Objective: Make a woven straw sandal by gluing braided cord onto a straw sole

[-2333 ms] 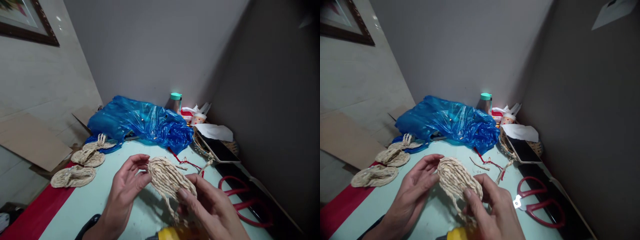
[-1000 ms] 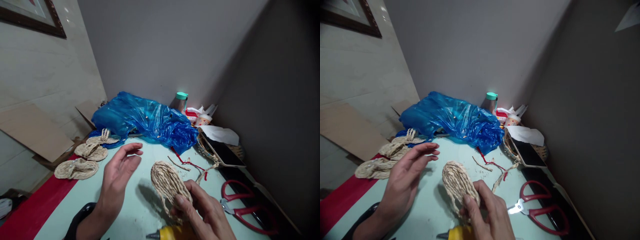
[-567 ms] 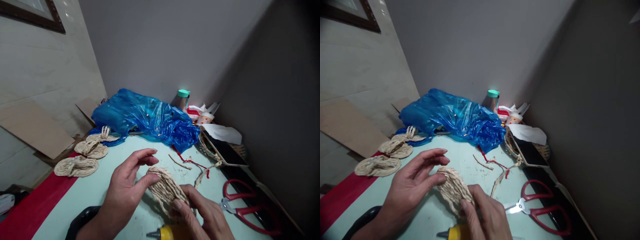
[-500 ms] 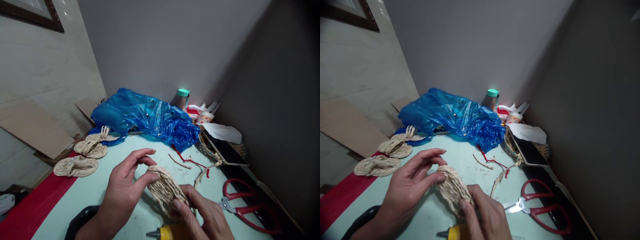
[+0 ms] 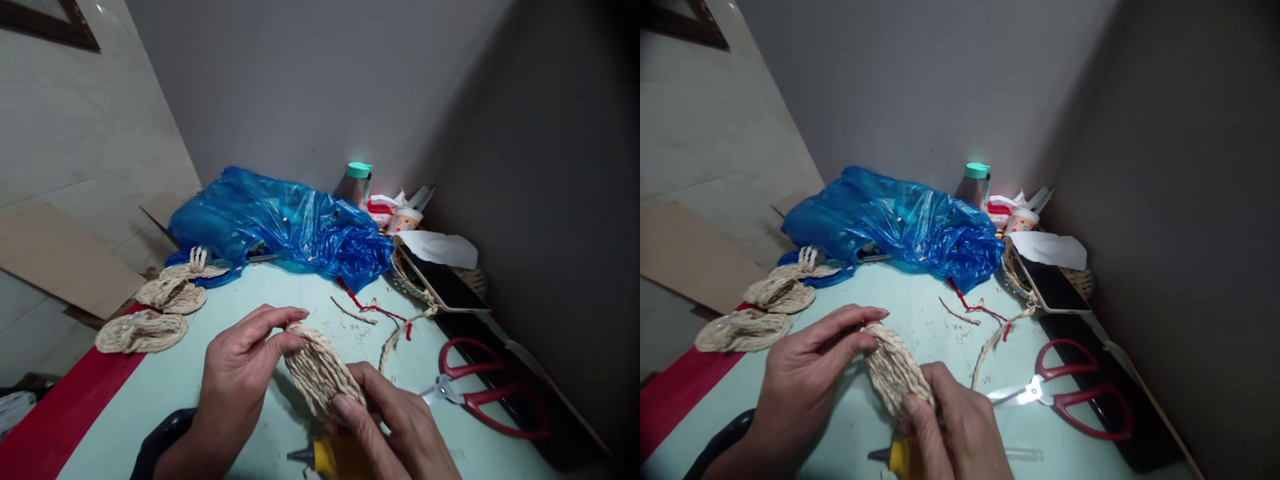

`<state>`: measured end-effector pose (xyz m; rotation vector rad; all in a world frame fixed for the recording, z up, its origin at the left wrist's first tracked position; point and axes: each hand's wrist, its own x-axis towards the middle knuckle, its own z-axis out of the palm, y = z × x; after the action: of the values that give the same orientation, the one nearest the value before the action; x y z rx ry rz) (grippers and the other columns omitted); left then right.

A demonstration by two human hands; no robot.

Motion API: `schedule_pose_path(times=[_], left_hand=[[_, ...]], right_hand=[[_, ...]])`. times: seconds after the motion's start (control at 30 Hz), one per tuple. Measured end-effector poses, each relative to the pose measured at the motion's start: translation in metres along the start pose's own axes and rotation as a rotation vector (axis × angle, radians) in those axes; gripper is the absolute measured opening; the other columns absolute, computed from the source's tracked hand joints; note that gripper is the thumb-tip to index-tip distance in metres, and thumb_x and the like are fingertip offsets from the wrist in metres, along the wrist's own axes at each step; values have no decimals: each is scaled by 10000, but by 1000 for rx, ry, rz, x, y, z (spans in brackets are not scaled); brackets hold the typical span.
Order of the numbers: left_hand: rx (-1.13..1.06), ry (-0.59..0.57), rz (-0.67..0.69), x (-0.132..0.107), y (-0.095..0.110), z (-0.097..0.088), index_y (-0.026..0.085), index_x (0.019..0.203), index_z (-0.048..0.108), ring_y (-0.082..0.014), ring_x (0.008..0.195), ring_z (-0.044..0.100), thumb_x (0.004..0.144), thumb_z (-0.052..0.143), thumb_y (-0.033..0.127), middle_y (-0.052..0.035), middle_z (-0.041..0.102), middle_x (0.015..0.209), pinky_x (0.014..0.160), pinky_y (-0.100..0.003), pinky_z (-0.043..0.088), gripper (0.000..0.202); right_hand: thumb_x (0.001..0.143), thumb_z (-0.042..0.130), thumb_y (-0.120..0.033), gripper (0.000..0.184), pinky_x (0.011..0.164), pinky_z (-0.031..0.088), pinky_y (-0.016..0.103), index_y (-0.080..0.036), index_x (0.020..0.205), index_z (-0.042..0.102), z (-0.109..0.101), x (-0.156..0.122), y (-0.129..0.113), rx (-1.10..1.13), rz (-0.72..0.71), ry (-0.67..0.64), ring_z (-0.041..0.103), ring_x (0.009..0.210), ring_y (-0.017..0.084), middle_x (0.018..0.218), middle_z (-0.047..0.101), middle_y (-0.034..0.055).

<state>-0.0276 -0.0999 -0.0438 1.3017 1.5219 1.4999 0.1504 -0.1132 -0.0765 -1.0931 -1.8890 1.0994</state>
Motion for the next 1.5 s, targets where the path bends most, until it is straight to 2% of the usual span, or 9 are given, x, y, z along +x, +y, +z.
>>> schedule_pose_path(times=[0.2, 0.37, 0.47, 0.6, 0.77, 0.9, 1.0, 1.3, 1.5], left_hand=[[32, -119, -4, 6, -12, -2, 293, 819, 801, -165, 830, 670, 778, 701, 197, 26, 772, 866, 750, -223, 499, 145], [-250, -293, -147, 7, -16, -1, 354, 1276, 616, -219, 1261, 538, 932, 521, 443, 20, 641, 1339, 1069, -338, 376, 368], [-454, -234, -155, 10, -17, -1, 346, 1359, 523, -249, 1337, 462, 956, 416, 519, 16, 481, 1496, 1100, -406, 353, 451], [-394, 20, -199, 24, -28, -5, 237, 1252, 599, -253, 1225, 549, 866, 629, 439, -71, 642, 1299, 1045, -413, 382, 437], [-249, 112, -202, 38, -50, -13, 216, 1068, 675, -136, 956, 605, 628, 855, 300, 14, 693, 976, 865, -219, 445, 483], [-234, 106, -237, 39, -54, -15, 195, 1007, 709, -73, 732, 585, 600, 865, 329, 57, 667, 737, 691, -128, 448, 456], [-202, 80, -296, 38, -53, -13, 145, 960, 738, -90, 667, 630, 565, 888, 318, 9, 732, 717, 622, -132, 476, 457], [-253, 99, -333, 54, -51, -19, 196, 799, 770, -172, 663, 734, 481, 909, 339, -22, 792, 714, 653, -194, 585, 374], [-175, -121, -283, 43, -55, -10, 158, 816, 761, -179, 572, 702, 590, 857, 395, -42, 755, 651, 541, -223, 557, 342]], right_hand=[[986, 402, -386, 265, 617, 427, 250, -216, 856, 558, -2, 3, -3, 56, 33, -30, 604, 643, 140, 706, 632, -5], [928, 516, -534, 356, 593, 465, 234, -181, 907, 559, -4, 12, 4, 341, 267, -50, 659, 686, 164, 791, 623, 21], [882, 619, -496, 346, 617, 475, 230, -160, 951, 576, -9, 20, 8, 609, 335, 19, 641, 673, 151, 776, 629, 28], [897, 619, -450, 321, 603, 448, 196, -141, 981, 598, -15, 25, 8, 768, 328, 75, 598, 640, 111, 770, 635, 34], [907, 607, -433, 311, 649, 471, 223, -128, 968, 604, -16, 24, 4, 876, 262, 117, 558, 660, 109, 807, 633, 49], [926, 583, -417, 295, 688, 471, 221, -153, 1054, 616, -19, 25, 3, 952, 223, 167, 567, 729, 116, 871, 641, 48], [908, 612, -388, 304, 775, 477, 251, -161, 1110, 623, -20, 26, 4, 984, 191, 180, 593, 850, 148, 995, 650, 68], [869, 669, -311, 370, 933, 433, 319, -211, 1215, 586, -34, 35, 17, 1006, 20, 345, 603, 1029, 197, 1154, 642, 65], [861, 694, -268, 345, 840, 473, 257, -141, 1175, 628, -34, 37, 15, 1102, -17, 255, 631, 984, 182, 1092, 670, 99]])
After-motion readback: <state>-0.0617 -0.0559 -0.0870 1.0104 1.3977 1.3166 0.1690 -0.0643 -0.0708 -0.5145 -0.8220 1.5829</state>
